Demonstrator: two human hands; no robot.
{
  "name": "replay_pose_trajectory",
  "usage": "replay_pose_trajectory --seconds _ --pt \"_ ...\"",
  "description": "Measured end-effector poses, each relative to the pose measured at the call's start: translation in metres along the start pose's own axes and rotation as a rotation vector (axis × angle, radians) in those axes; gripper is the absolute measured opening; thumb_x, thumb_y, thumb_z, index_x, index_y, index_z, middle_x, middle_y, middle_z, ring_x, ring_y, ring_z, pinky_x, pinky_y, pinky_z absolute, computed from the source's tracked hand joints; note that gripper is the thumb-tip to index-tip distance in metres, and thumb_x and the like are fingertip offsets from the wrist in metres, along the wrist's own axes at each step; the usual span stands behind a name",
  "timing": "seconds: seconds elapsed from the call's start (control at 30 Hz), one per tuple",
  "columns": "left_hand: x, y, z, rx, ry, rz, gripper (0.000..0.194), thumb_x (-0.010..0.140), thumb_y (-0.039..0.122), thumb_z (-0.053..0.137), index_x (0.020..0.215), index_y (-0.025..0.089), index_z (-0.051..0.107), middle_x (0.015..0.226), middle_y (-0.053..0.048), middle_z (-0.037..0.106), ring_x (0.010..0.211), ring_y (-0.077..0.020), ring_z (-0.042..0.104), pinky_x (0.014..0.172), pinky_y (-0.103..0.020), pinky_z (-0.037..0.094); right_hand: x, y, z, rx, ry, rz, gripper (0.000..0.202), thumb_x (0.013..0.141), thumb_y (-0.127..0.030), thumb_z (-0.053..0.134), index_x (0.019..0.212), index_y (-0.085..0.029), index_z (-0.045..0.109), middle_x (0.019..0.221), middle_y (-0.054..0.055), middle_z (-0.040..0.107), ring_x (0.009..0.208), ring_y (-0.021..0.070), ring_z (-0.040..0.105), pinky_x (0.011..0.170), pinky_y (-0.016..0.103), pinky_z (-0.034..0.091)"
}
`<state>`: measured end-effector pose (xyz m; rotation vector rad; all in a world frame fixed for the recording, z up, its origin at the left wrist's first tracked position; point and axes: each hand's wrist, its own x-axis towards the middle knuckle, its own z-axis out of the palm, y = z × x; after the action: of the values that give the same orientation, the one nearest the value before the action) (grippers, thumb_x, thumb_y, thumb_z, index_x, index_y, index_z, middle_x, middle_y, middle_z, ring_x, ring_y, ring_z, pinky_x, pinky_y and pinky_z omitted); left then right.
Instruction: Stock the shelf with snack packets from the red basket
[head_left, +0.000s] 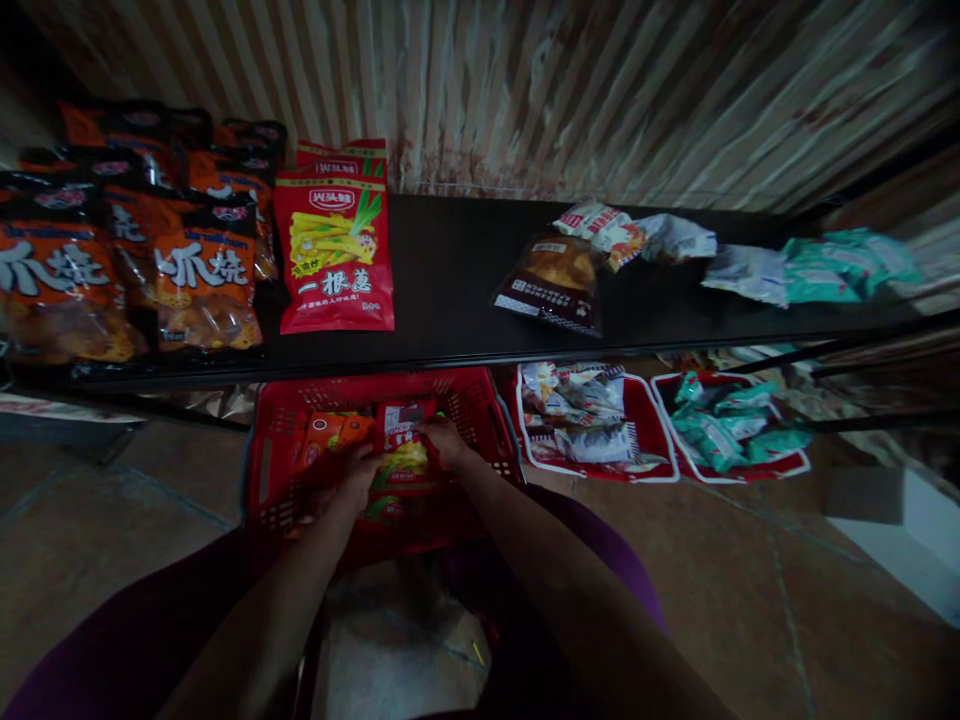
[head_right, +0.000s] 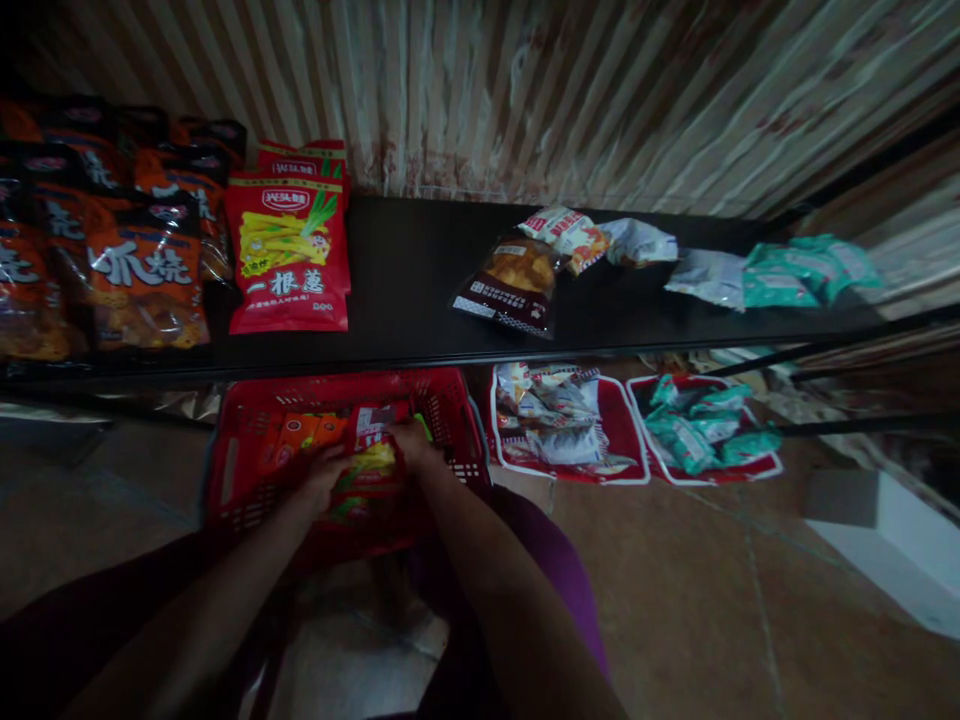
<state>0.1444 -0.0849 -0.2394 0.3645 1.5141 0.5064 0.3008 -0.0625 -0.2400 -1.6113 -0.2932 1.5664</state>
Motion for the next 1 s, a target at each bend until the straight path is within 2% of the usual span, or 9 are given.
replay_pose_trajectory --seconds 0.1,0.17,0.33,0.53,0.73,0.83,0.9,0.97,1.0 --pt "-0.002 0.03 -0.008 -0.041 0.011 0.018 0.04 0.07 0.009 0.068 0.108 0.017 0.058 0.083 -0.002 0.067 0.067 -0.0155 0.064 0.069 -0.032 0.052 -0.001 -0.013 0.011 0.08 0.031 0.082 0.014 0.077 -0.017 0.066 0.09 -0.011 0.062 0.071 0.002 0.067 0.064 0.0168 0.064 0.066 0.033 0.053" --pt "-0.008 0.05 -0.014 -0.073 -0.009 0.027 0.038 0.067 0.005 0.068 0.103 0.017 0.06 0.072 -0.001 0.067 0.06 -0.0162 0.064 0.065 -0.033 0.053 -0.006 -0.024 0.016 0.146 0.042 0.106 0.013 0.072 -0.01 0.068 0.084 -0.012 0.062 0.058 0.0 0.065 0.055 0.0161 0.062 0.063 0.032 0.053" --pt "-0.037 0.086 -0.028 -0.15 -0.094 0.066 0.027 0.071 0.008 0.063 0.096 0.018 0.061 0.072 -0.002 0.069 0.061 -0.0173 0.066 0.062 -0.033 0.055 -0.038 -0.048 0.024 0.291 0.031 0.136 0.013 0.072 -0.004 0.063 0.08 -0.013 0.06 0.055 0.0 0.064 0.055 0.0172 0.064 0.064 0.033 0.055" --pt "-0.089 0.107 -0.045 -0.193 -0.131 0.058 0.011 0.072 0.01 0.064 0.082 0.015 0.065 0.07 -0.005 0.068 0.058 -0.0188 0.065 0.064 -0.034 0.054 -0.095 -0.051 0.023 0.385 -0.001 0.168 0.009 0.078 -0.006 0.056 0.081 -0.014 0.06 0.063 0.004 0.067 0.066 0.0198 0.067 0.068 0.035 0.056" --pt "-0.139 0.104 -0.061 -0.365 -0.133 0.15 0.01 0.083 0.014 0.052 0.079 0.016 0.061 0.076 -0.004 0.067 0.063 -0.0129 0.064 0.064 -0.025 0.053 -0.127 -0.041 0.016 0.446 0.015 0.16 0.01 0.079 -0.008 0.055 0.078 -0.016 0.059 0.068 0.004 0.068 0.069 0.0193 0.068 0.064 0.033 0.057" --pt "-0.152 0.089 -0.061 -0.555 -0.044 0.214 0.019 0.088 0.021 0.044 0.075 0.017 0.057 0.078 -0.004 0.064 0.068 -0.0116 0.063 0.068 -0.025 0.054 -0.129 -0.036 0.016 0.491 0.036 0.118 0.013 0.079 -0.006 0.054 0.074 -0.018 0.058 0.068 0.002 0.068 0.068 0.016 0.067 0.063 0.027 0.057" --pt "-0.158 0.076 -0.058 -0.597 0.02 0.17 0.02 0.088 0.026 0.044 0.077 0.017 0.058 0.081 -0.006 0.063 0.073 -0.0133 0.063 0.073 -0.028 0.054 -0.125 -0.032 0.017 0.518 0.063 0.084 0.017 0.079 -0.005 0.054 0.07 -0.019 0.056 0.064 -0.001 0.066 0.065 0.0125 0.065 0.061 0.022 0.056" --pt "-0.162 0.061 -0.053 -0.581 0.001 0.114 0.022 0.088 0.03 0.044 0.081 0.017 0.06 0.086 -0.008 0.064 0.081 -0.0161 0.064 0.078 -0.032 0.054 -0.119 -0.03 0.018 0.531 0.091 0.057 0.02 0.076 -0.003 0.057 0.066 -0.02 0.054 0.061 -0.004 0.064 0.059 0.0098 0.063 0.057 0.017 0.054" --pt "-0.164 0.054 -0.05 -0.583 -0.075 0.126 0.021 0.087 0.029 0.044 0.082 0.017 0.061 0.089 -0.008 0.065 0.086 -0.0181 0.064 0.08 -0.036 0.054 -0.116 -0.029 0.019 0.531 0.1 0.047 0.021 0.075 -0.003 0.059 0.064 -0.02 0.053 0.06 -0.005 0.063 0.057 0.0091 0.062 0.055 0.016 0.053"
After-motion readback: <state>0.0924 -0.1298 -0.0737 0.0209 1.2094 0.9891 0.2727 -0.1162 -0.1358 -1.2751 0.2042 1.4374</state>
